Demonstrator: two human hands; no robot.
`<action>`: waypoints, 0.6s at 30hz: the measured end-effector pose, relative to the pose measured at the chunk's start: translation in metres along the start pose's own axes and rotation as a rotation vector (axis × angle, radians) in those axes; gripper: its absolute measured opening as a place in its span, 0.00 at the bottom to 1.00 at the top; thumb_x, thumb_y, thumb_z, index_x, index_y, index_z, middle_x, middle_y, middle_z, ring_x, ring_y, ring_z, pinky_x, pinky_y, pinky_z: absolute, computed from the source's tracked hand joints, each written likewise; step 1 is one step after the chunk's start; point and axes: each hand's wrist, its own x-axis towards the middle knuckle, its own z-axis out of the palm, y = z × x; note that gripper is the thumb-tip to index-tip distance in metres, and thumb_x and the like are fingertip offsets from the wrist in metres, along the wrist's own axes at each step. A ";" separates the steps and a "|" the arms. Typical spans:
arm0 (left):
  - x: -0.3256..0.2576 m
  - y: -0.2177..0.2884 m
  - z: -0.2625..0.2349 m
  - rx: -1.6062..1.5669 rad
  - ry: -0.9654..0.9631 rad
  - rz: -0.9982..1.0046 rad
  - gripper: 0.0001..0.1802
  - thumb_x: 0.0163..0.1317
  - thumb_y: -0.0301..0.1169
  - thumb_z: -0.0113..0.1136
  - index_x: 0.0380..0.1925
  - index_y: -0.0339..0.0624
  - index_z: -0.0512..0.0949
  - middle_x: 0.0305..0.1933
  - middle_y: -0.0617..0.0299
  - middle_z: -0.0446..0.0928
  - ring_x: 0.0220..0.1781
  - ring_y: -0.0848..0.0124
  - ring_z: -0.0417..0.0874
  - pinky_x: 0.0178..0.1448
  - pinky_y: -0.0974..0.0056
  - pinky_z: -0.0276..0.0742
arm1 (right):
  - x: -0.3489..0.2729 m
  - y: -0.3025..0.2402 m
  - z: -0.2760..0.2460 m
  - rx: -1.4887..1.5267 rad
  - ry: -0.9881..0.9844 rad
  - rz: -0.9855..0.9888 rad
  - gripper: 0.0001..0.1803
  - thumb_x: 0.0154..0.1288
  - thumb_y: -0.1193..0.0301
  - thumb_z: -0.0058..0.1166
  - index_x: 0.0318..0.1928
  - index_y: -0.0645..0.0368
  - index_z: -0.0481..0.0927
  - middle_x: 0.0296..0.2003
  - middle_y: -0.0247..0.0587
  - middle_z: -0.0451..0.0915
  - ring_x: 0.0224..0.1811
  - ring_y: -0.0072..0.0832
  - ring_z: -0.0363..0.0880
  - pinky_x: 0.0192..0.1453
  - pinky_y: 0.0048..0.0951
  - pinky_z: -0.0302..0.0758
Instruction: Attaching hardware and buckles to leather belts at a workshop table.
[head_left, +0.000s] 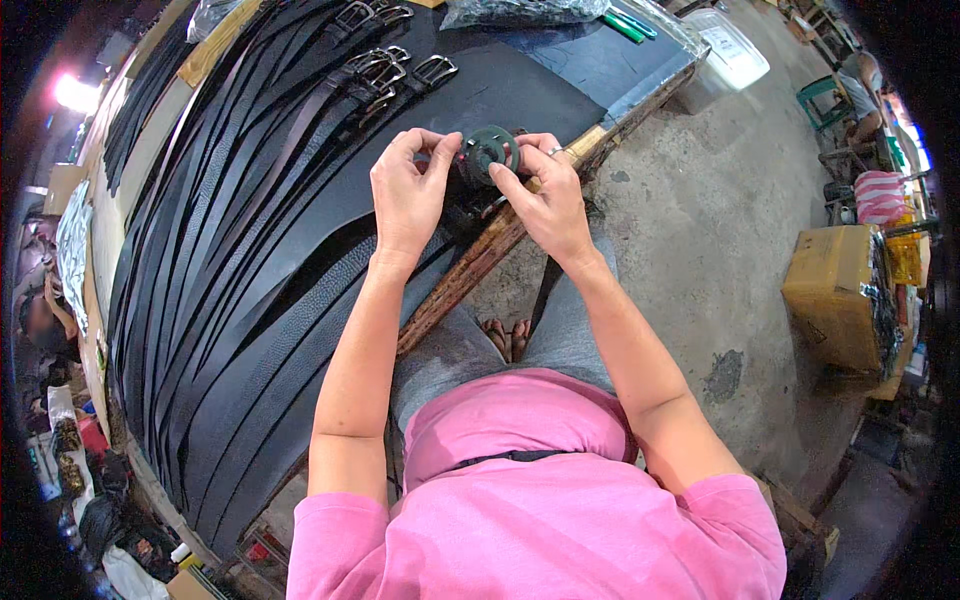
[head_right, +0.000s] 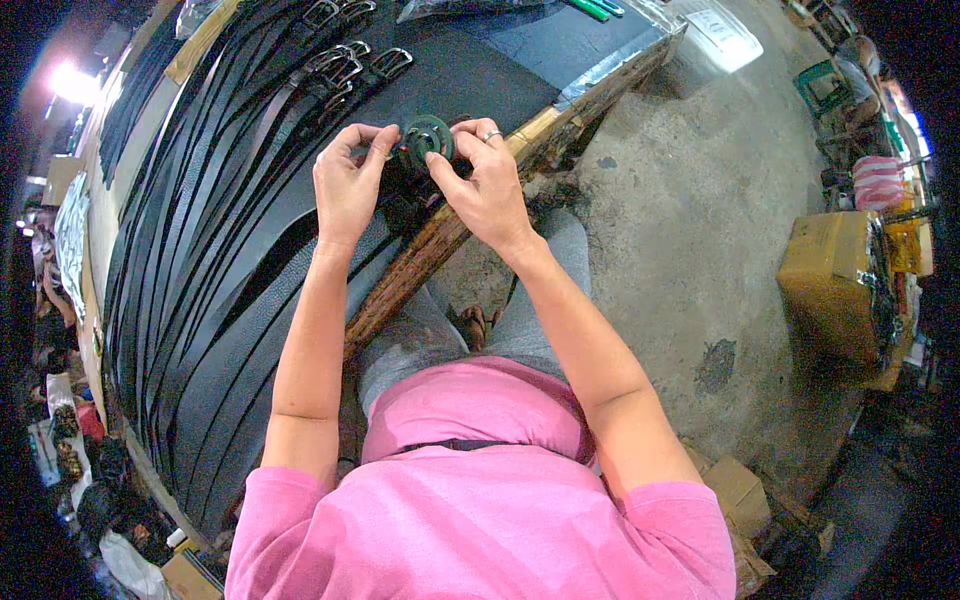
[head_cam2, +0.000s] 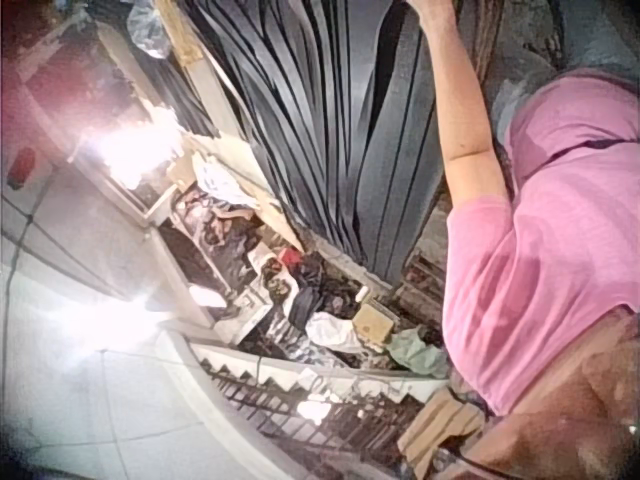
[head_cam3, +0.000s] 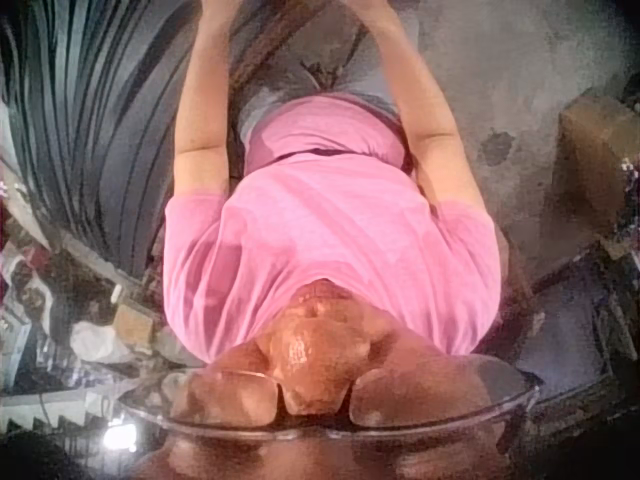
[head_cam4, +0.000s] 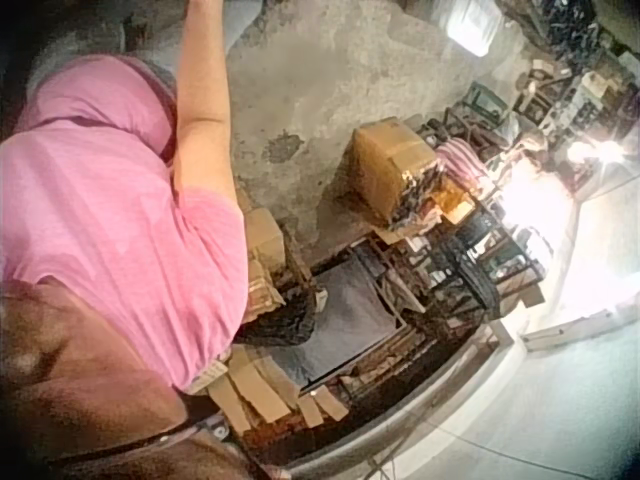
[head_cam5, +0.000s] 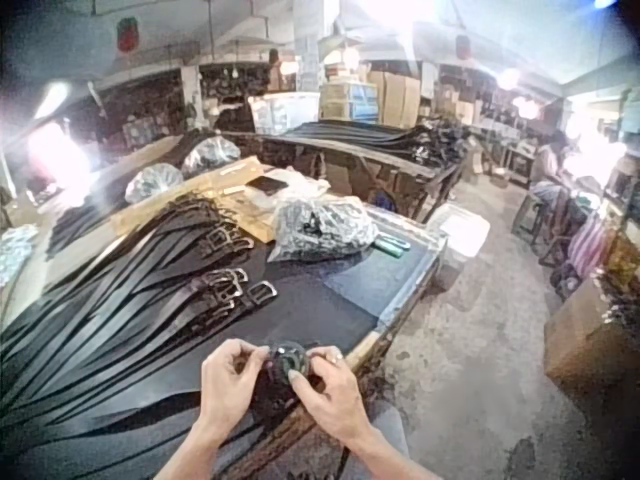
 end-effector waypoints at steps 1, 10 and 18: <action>0.000 0.000 0.000 0.001 0.004 0.008 0.11 0.60 0.32 0.64 0.30 0.32 0.81 0.27 0.57 0.78 0.28 0.73 0.77 0.35 0.68 0.73 | 0.000 0.001 0.000 0.015 -0.006 0.018 0.09 0.57 0.74 0.59 0.33 0.69 0.78 0.37 0.49 0.75 0.43 0.39 0.73 0.48 0.34 0.71; 0.002 -0.006 -0.003 0.003 -0.008 -0.059 0.13 0.65 0.36 0.60 0.34 0.34 0.80 0.29 0.62 0.81 0.32 0.78 0.80 0.37 0.70 0.76 | 0.000 0.000 0.001 0.036 0.012 0.065 0.08 0.58 0.74 0.59 0.32 0.69 0.78 0.37 0.50 0.75 0.43 0.40 0.74 0.48 0.35 0.71; 0.005 -0.008 -0.002 -0.056 -0.028 0.028 0.10 0.63 0.31 0.61 0.39 0.35 0.80 0.37 0.60 0.81 0.37 0.75 0.81 0.42 0.68 0.78 | -0.002 0.018 -0.002 0.310 0.140 0.196 0.08 0.65 0.73 0.56 0.32 0.66 0.77 0.34 0.35 0.75 0.34 0.16 0.74 0.39 0.20 0.71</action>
